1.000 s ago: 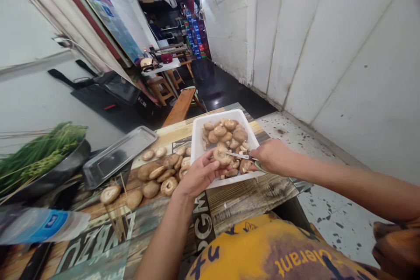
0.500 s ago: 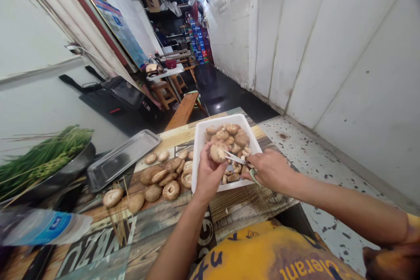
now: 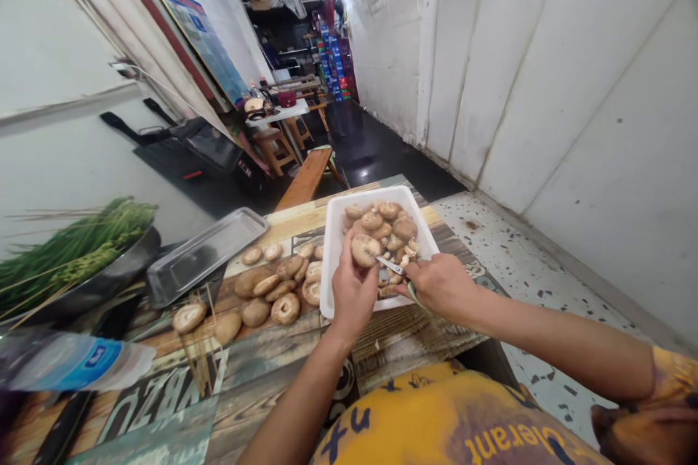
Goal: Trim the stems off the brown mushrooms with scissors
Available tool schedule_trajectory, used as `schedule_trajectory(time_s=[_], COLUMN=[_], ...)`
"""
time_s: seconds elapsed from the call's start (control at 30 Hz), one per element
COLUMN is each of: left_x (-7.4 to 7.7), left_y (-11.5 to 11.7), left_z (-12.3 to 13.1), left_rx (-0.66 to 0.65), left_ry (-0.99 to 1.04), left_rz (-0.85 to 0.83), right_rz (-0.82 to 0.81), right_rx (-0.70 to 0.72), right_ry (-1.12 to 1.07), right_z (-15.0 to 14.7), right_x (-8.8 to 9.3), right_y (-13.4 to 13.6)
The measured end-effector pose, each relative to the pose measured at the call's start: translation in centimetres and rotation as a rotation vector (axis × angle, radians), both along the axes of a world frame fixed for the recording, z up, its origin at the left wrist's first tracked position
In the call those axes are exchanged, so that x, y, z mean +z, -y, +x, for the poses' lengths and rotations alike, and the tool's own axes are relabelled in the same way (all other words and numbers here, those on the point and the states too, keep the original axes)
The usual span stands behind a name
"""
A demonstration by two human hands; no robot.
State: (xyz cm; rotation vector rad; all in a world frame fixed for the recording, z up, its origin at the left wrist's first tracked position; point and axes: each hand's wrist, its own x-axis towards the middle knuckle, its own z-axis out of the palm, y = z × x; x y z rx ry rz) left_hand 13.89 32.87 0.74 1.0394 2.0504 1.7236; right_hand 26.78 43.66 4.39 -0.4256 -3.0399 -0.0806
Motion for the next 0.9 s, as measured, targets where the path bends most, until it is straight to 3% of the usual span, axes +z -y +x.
schedule_trajectory(time_s=[0.17,0.23,0.33,0.4,0.5,0.57,0.7,0.8,0.9], left_x=[0.0,0.5,1.2,1.3,0.9,0.8,2.4,4.1,4.7], left_y=[0.5,1.6,4.4,6.4,8.3,8.5,5.6,1.0,-4.3], left_z=[-0.9,-2.2,-5.4,-7.8,-10.4,-11.1,-10.7,-9.7,-9.4], left_rx=[-0.042,0.05,0.336,0.46,0.481,0.451,0.288,0.008,-0.128], left_ry=[0.048,-0.045,-0.356,-0.539,-0.613,-0.634,-0.817,-0.966,-0.903], left_rz=[0.039,-0.015,-0.242,-0.487,-0.879,-0.999,-0.874,-0.778,-0.78], right_rz=[-0.135,-0.161,-0.167,-0.183,-0.26,-0.32,-0.395,-0.421,-0.446], right_rx=[-0.039,-0.072,-0.152,-0.211,-0.269,-0.286,-0.323,-0.352,-0.338], right_ry=[0.048,0.073,0.073,0.044,0.018,-0.004,-0.066,-0.111,-0.155], right_z=[-0.2,0.2,1.4,2.2,3.1,3.5,3.8,3.9,4.2], right_x=[0.3,0.4,0.5,0.4,0.0,-0.3,-0.9,-1.3,-1.4], right_y=[-0.6,-1.3,-2.8,-3.6,-4.1,-4.0,-3.5,-3.2,-3.1])
